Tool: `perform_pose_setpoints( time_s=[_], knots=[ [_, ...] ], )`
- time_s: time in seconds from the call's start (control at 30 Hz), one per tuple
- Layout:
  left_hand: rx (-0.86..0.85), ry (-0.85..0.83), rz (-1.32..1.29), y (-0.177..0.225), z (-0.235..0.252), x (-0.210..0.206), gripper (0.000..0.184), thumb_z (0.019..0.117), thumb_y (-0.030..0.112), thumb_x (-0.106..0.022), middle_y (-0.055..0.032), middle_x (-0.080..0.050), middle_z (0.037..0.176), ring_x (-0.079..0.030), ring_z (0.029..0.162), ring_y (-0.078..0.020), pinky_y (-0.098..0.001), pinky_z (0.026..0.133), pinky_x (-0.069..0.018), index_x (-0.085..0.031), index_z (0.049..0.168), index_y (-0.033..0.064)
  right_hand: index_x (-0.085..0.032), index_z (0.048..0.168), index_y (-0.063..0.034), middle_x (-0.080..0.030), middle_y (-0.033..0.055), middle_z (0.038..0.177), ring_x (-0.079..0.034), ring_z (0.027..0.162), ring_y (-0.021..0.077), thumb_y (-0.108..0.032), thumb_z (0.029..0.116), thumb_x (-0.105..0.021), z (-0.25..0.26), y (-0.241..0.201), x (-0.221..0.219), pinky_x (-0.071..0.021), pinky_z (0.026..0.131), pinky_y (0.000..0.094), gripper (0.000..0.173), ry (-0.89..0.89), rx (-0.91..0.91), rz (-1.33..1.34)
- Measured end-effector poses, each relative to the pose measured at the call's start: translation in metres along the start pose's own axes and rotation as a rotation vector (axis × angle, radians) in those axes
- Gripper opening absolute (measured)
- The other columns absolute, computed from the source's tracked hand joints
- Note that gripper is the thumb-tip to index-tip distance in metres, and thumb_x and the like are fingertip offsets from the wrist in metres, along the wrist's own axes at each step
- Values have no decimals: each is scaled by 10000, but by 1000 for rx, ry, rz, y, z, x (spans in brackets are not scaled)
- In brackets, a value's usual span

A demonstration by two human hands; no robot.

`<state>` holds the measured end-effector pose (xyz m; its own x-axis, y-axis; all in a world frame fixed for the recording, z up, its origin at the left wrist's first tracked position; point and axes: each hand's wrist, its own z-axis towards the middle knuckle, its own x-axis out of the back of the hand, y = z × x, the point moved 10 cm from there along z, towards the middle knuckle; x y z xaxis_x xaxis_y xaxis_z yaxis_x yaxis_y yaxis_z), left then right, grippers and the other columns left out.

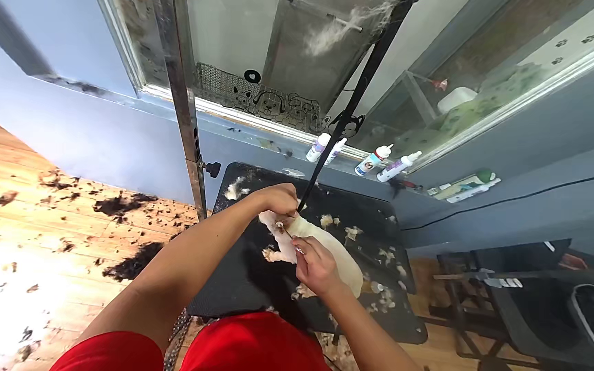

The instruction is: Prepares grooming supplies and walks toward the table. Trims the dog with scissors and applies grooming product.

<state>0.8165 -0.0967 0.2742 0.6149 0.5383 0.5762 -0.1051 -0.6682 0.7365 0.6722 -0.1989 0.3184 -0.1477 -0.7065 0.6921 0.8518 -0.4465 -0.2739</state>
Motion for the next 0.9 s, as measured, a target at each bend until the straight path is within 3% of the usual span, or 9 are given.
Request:
perform_pose_setpoints(
  time_s=[0.2,0.33,0.5,0.77,0.9],
  knots=[
    [3,11,71,13,-4,1,205,940,224,-685,-87,-669,758,-643,745,-248,-526,696,-516,-737,816,70,-727,1059,-16,-726,86,971,-715,888,158,-61,955,-585,16,-1,-2,-620,796,294,182,57,-103,-46],
    [-19,21,34,12,-3,5,222,918,200,-684,-81,-643,702,-615,677,-234,-495,631,-491,-704,743,64,-719,1066,-18,-723,78,949,-702,837,140,-87,984,-589,10,-1,10,-616,749,284,169,172,-111,-16],
    [26,8,3,4,-1,3,185,924,198,-701,-82,-660,723,-630,680,-218,-470,644,-514,-724,812,53,-713,1068,-16,-735,86,993,-718,894,142,-81,984,-587,13,0,22,-624,787,281,165,206,-91,-2],
    [20,18,-10,4,-1,-1,212,924,206,-681,-85,-648,696,-620,655,-226,-484,623,-505,-709,772,60,-730,1061,-9,-729,93,992,-715,903,157,-49,935,-575,9,-2,-6,-621,808,294,204,19,-66,27],
    [7,30,-46,0,-3,0,230,920,217,-686,-71,-651,667,-619,630,-209,-471,613,-504,-714,748,66,-726,1056,-32,-734,66,970,-712,875,127,-81,986,-581,16,-4,4,-623,780,287,169,-30,-38,193]
  ],
)
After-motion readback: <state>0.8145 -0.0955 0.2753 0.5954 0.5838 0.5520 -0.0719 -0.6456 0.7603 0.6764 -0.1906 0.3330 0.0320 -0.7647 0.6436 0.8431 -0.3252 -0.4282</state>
